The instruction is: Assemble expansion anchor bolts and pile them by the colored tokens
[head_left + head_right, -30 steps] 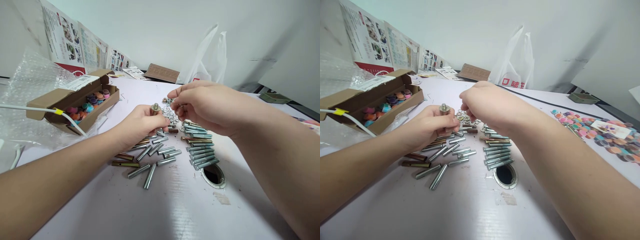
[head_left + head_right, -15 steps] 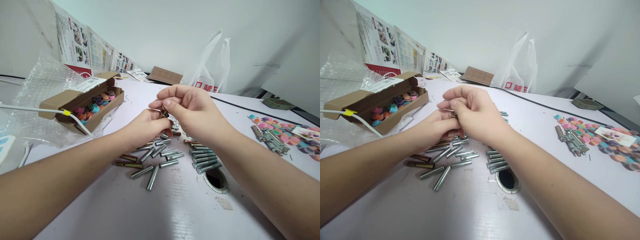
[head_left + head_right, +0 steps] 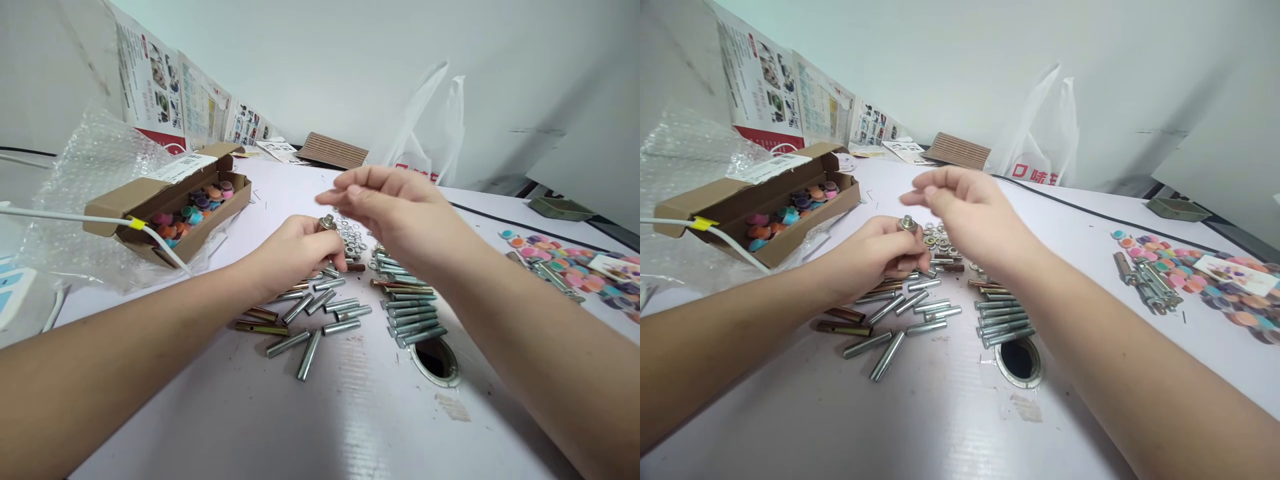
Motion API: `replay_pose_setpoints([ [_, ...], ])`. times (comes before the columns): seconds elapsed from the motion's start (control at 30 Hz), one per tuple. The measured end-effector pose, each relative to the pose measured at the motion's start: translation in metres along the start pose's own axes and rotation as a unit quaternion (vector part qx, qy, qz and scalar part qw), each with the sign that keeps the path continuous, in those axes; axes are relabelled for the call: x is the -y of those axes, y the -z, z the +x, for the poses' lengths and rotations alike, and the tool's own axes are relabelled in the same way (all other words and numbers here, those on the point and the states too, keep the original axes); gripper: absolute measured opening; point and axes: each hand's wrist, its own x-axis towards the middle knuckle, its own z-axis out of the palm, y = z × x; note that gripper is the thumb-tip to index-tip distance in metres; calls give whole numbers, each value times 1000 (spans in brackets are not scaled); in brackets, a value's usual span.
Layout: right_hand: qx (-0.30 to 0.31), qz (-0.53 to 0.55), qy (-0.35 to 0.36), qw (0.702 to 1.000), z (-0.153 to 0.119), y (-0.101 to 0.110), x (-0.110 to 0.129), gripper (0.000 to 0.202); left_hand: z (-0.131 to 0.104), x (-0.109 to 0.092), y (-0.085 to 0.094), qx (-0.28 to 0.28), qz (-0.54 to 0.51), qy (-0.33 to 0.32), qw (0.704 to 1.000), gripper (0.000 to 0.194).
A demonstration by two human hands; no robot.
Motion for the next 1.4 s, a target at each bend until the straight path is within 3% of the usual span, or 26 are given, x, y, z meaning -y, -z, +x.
replay_pose_setpoints([
  [0.07,-65,-127,49,989,8,15,-6,12,1,0,2,-1,-64,-7,998,20],
  [0.13,-104,-279,70,952,15,30,-21,18,0,-3,2,-7,-130,-5,992,20],
  [0.27,-61,-501,3,863,21,43,-57,32,-3,-14,0,-27,-186,0,982,23],
  [0.37,-37,-542,-32,839,21,42,-70,30,-4,-15,-2,-35,-180,-1,983,26],
  [0.53,-95,-561,-48,821,26,43,-76,37,0,-9,-1,-48,-189,-5,981,28],
  [0.7,-58,-564,-57,821,33,50,-82,51,1,-8,-1,-70,-182,-5,981,25],
  [0.87,-23,-573,-69,816,40,55,-88,49,1,-8,-1,-66,-181,0,981,26],
  [1.27,-84,-535,-96,835,45,60,-90,23,3,-6,-2,-66,-173,-7,983,32],
  [1.4,-107,-506,-55,854,44,60,-86,19,3,-7,-3,-68,-169,-10,983,33],
])
